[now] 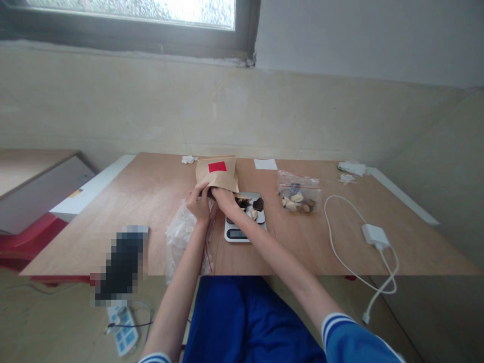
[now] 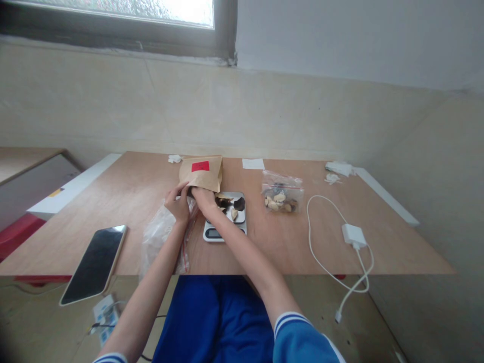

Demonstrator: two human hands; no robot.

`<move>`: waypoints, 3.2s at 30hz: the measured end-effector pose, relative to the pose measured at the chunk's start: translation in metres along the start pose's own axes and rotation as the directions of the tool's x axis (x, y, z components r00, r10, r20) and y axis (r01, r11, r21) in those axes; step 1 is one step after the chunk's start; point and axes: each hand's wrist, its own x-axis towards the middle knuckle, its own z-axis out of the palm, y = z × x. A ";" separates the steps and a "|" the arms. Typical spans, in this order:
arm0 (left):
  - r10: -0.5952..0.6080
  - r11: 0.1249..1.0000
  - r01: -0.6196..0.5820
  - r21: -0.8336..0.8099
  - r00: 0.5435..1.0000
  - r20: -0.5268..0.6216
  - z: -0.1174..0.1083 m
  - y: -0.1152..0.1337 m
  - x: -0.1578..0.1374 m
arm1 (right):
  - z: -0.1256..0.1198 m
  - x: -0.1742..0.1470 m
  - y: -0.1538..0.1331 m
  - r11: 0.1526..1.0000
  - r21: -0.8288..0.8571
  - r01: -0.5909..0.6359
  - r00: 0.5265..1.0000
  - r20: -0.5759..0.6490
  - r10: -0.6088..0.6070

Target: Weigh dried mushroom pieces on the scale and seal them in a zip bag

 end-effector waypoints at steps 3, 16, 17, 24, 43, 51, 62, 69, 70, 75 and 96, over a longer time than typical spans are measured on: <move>-0.005 1.000 0.005 0.012 1.000 0.000 -0.001 0.001 0.001 | 0.002 -0.008 -0.001 1.000 -0.028 0.009 1.000 -0.001 -0.009; -0.045 0.999 0.045 0.027 0.999 0.005 -0.004 0.010 0.001 | -0.017 -0.121 0.039 0.797 0.590 0.127 0.861 -0.465 0.206; -0.040 0.999 0.040 0.027 0.999 0.001 -0.004 0.010 0.001 | -0.017 -0.130 0.047 0.814 0.569 0.113 0.824 -0.512 0.243; -0.027 0.999 0.027 0.035 1.000 0.003 -0.004 0.008 0.001 | -0.006 -0.166 0.078 0.900 0.436 0.005 0.803 -0.538 0.256; -0.040 0.999 0.040 0.017 0.999 0.014 -0.005 0.013 0.001 | 0.006 -0.197 0.086 0.898 0.432 -0.083 0.759 -0.557 0.338; -0.030 0.999 0.030 0.025 0.999 0.019 -0.005 0.011 0.001 | 0.012 -0.203 0.089 0.884 0.444 -0.147 0.725 -0.560 0.402; -0.015 1.000 0.015 0.019 1.000 0.025 -0.006 0.013 0.000 | 0.014 -0.205 0.089 0.885 0.447 -0.129 0.745 -0.545 0.384; 0.006 1.000 -0.007 0.017 1.000 0.024 -0.006 0.012 0.000 | 0.010 -0.204 0.082 0.882 0.461 -0.098 0.731 -0.568 0.378; 0.014 1.000 -0.014 0.023 1.000 0.023 -0.005 0.012 0.000 | 0.008 -0.200 0.077 0.880 0.469 -0.074 0.734 -0.572 0.366; 0.080 0.996 -0.080 0.030 0.997 0.020 -0.005 0.010 0.000 | -0.004 -0.154 0.032 0.856 0.491 0.164 0.858 -0.498 0.122; -0.018 1.000 0.018 -0.001 1.000 -0.007 -0.004 0.006 -0.001 | 0.015 -0.012 -0.011 0.999 0.014 -0.049 0.997 0.066 0.048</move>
